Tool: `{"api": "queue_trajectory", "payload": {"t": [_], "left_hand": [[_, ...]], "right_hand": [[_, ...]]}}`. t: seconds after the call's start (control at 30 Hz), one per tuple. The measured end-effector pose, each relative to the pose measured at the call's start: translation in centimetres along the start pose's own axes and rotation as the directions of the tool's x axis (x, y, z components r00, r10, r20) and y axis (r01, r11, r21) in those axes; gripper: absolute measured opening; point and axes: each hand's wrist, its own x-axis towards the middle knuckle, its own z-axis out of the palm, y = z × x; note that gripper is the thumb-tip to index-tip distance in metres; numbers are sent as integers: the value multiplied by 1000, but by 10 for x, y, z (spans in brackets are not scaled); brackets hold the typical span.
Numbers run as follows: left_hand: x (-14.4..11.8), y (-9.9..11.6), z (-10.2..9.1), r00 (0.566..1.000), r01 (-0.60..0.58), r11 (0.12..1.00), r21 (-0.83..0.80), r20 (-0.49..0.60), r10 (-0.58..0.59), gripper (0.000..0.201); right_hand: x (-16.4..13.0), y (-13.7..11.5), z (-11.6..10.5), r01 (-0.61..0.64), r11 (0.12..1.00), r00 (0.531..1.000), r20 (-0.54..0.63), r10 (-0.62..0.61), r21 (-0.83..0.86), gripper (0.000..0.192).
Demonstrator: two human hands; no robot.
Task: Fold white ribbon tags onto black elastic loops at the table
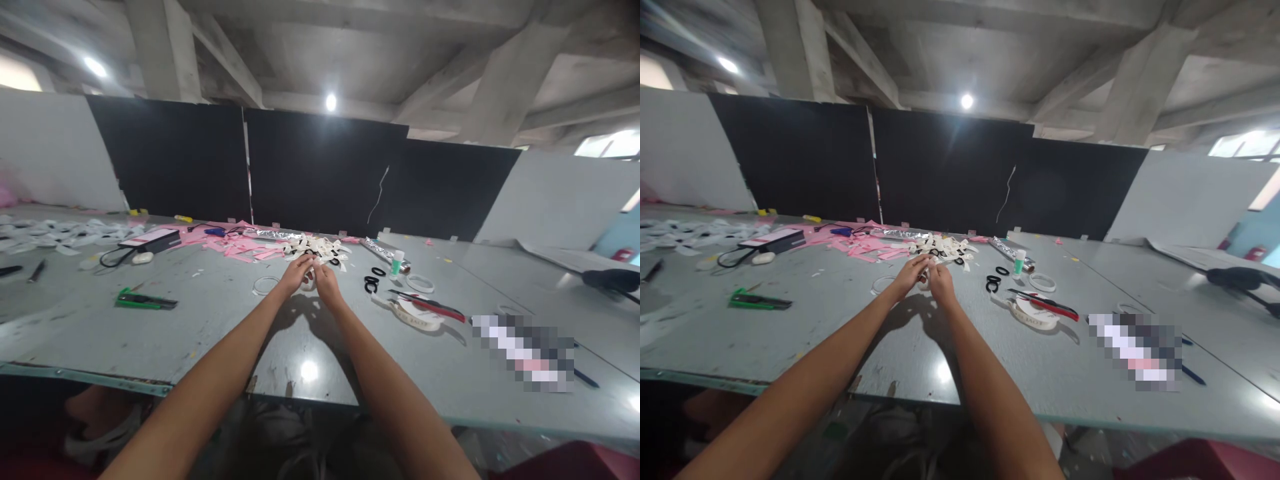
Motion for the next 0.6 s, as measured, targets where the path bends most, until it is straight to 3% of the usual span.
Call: {"api": "queue_trajectory", "payload": {"t": [0.1,0.2,0.33,0.43,0.6], "left_hand": [[0,2,-1,1000,-1,999,-39,-8,1,29],[1,2,-4,999,-13,1000,-22,-47,11,25],[3,-1,-6,997,-64,994,90,52,59,22],[4,-3,-5,995,-89,984,154,50,82,23],[5,-4,-6,997,-76,981,177,-21,81,23]], "right_hand": [[1,1,0,-134,965,987,-51,150,226,45],[2,0,-6,-177,903,973,-67,220,392,46],[5,-1,-14,-220,811,963,-13,270,542,54],[5,-1,-16,-226,789,965,18,263,571,56],[4,-2,-16,-184,881,977,-22,214,437,53]]}}
